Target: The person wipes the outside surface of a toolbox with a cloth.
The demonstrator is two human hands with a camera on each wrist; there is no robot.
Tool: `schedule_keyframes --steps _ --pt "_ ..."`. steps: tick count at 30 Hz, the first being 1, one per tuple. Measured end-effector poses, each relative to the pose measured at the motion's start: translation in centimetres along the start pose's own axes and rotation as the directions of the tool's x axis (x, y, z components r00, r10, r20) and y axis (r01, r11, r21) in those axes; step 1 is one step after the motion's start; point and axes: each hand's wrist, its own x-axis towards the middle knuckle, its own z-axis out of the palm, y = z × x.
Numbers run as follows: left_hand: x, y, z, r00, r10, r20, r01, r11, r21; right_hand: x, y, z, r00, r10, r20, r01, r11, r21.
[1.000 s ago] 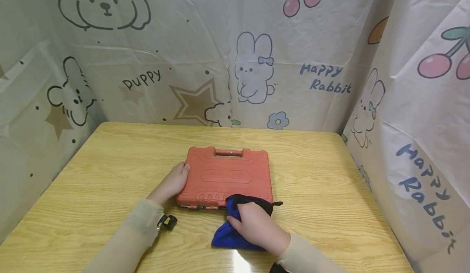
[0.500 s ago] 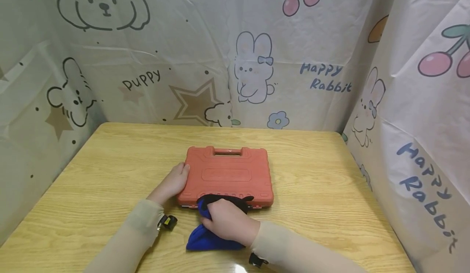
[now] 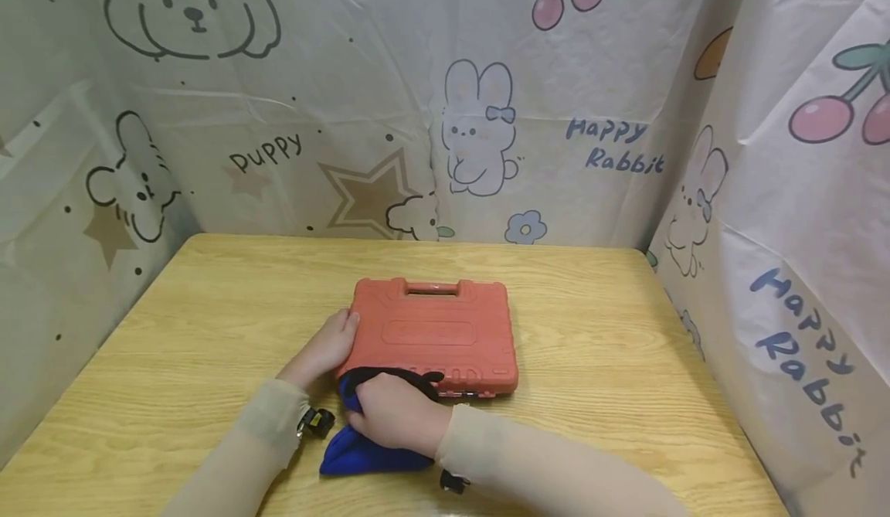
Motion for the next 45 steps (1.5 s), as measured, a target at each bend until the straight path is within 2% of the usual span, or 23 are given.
schedule_keyframes --steps 6,12,19,27,38,42,45 --pt "0.1 -0.2 -0.1 1.000 -0.003 0.023 0.003 1.000 -0.001 1.2 -0.7 0.2 0.998 -0.054 -0.023 0.052 0.997 -0.063" --pt "0.2 -0.3 -0.2 0.999 -0.018 0.030 0.019 1.000 -0.006 2.0 -1.3 0.2 0.997 -0.069 -0.025 0.066 0.992 -0.103" --pt "0.4 -0.5 -0.2 0.999 -0.018 0.036 0.018 1.000 0.002 2.6 -1.3 0.2 0.998 -0.070 -0.004 0.069 0.994 -0.082" --pt "0.5 -0.6 -0.5 0.999 -0.009 0.037 0.008 1.000 0.007 3.1 -1.4 0.3 0.993 -0.115 0.005 0.115 0.990 -0.084" --pt "0.5 -0.6 -0.1 1.000 0.019 0.015 -0.019 1.000 0.000 1.7 -0.9 0.3 0.992 -0.124 0.001 0.124 0.990 -0.072" --pt "0.4 -0.5 0.1 0.999 0.033 0.006 -0.033 0.999 -0.014 0.6 -0.5 -0.2 0.992 -0.128 0.004 0.128 0.992 -0.011" --pt "0.3 -0.4 0.2 0.999 0.035 0.001 -0.035 0.999 -0.008 -0.6 -0.2 -0.9 0.993 -0.117 0.011 0.115 0.990 0.079"
